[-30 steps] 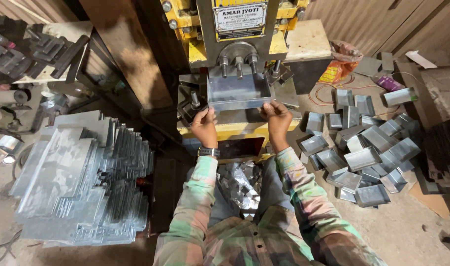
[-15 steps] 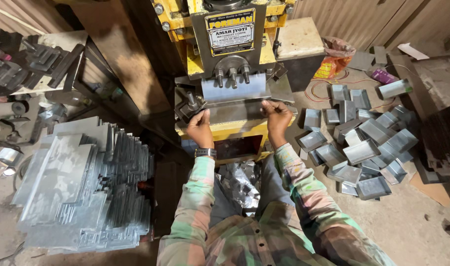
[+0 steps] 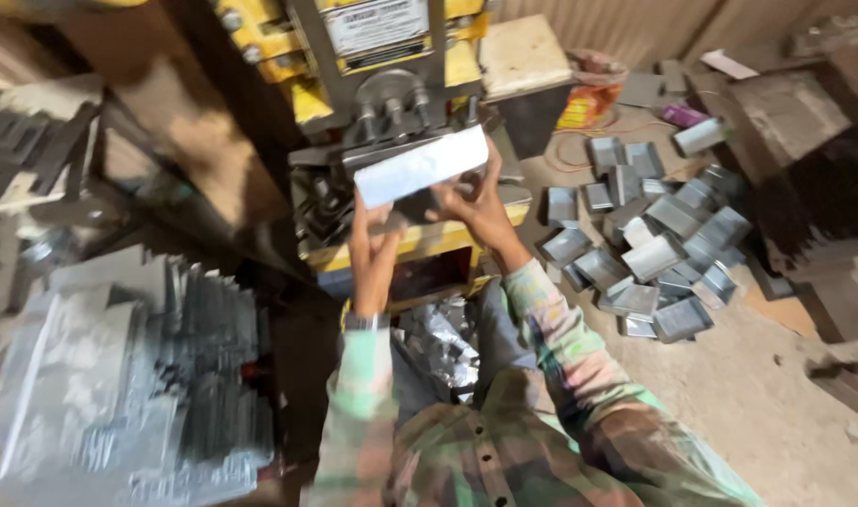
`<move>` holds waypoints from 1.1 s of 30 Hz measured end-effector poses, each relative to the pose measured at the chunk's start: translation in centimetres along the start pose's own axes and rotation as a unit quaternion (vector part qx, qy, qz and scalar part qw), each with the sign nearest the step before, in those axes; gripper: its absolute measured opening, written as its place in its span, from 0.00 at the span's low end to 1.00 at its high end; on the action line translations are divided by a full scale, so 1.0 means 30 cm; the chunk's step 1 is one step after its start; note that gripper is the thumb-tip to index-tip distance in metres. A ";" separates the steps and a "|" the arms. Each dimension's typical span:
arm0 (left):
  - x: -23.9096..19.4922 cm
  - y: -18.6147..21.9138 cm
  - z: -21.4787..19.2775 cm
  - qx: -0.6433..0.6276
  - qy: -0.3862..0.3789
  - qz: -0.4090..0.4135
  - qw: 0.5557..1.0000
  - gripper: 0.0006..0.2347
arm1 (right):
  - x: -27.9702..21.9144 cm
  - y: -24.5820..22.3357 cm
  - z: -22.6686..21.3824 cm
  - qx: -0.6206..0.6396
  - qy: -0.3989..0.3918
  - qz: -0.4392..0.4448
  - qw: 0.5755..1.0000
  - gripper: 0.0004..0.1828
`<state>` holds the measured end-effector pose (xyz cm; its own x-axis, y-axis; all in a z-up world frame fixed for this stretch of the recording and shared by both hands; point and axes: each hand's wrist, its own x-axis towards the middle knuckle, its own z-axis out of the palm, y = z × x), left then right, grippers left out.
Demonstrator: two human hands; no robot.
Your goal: The person bends metal sheets by inserting them into a manual press brake machine and pulling a lever to form a tray shape, then places the finished pieces on a stack.
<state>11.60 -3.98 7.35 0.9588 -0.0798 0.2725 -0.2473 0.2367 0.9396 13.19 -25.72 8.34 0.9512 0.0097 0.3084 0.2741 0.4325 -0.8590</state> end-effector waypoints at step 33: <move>-0.537 -0.149 -0.228 0.015 0.013 -0.136 0.991 0.22 | -0.888 0.317 -0.713 -0.174 0.324 0.311 0.876 0.16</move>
<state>-1.78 2.86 -2.66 0.9938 -0.1108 0.0042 0.0161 0.1813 0.9833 -6.51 -41.17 -16.79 0.7813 -0.4169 -0.4645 -0.4077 0.2227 -0.8856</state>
